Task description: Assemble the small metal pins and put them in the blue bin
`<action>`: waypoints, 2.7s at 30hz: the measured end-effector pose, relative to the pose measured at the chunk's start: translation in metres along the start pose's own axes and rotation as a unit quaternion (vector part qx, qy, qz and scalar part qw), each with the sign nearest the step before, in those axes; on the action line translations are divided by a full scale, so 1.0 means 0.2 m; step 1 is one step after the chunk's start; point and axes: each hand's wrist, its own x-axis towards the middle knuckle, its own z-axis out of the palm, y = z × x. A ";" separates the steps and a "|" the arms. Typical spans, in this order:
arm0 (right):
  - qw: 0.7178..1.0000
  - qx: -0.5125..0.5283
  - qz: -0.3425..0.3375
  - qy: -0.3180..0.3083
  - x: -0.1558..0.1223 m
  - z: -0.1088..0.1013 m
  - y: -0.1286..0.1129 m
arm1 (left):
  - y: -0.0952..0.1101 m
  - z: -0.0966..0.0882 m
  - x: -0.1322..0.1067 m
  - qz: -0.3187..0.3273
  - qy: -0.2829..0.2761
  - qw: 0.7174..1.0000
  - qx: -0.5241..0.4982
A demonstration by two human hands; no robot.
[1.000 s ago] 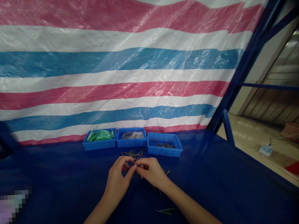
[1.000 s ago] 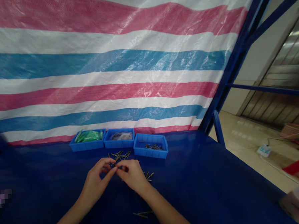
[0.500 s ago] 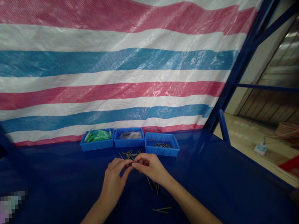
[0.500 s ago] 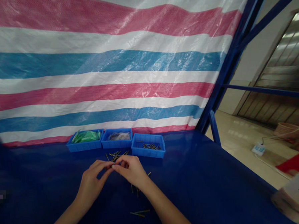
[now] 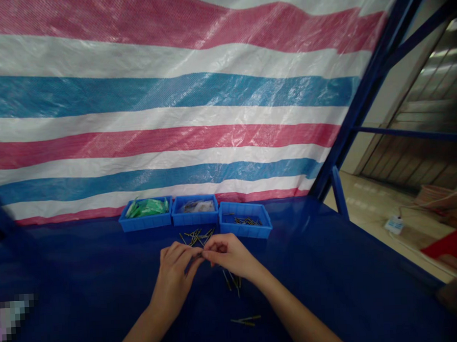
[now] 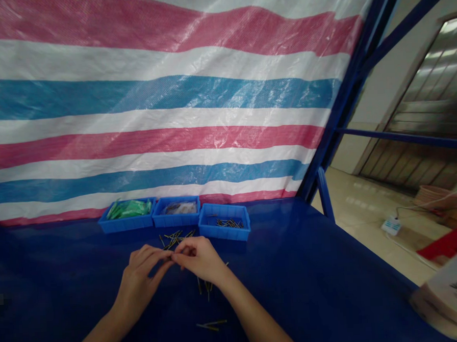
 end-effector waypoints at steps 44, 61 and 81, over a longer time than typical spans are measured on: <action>0.997 0.038 -0.008 0.065 0.02 -0.05 0.01 | 0.00 0.02 0.01 -0.092 -0.034 0.991 -0.095; 0.998 0.052 -0.001 0.042 0.02 -0.06 -0.01 | 0.01 0.00 0.01 -0.117 0.006 0.985 -0.128; 0.892 -0.280 -0.043 0.353 0.01 -0.34 0.03 | 0.07 0.01 -0.01 -0.111 -0.198 0.964 -0.141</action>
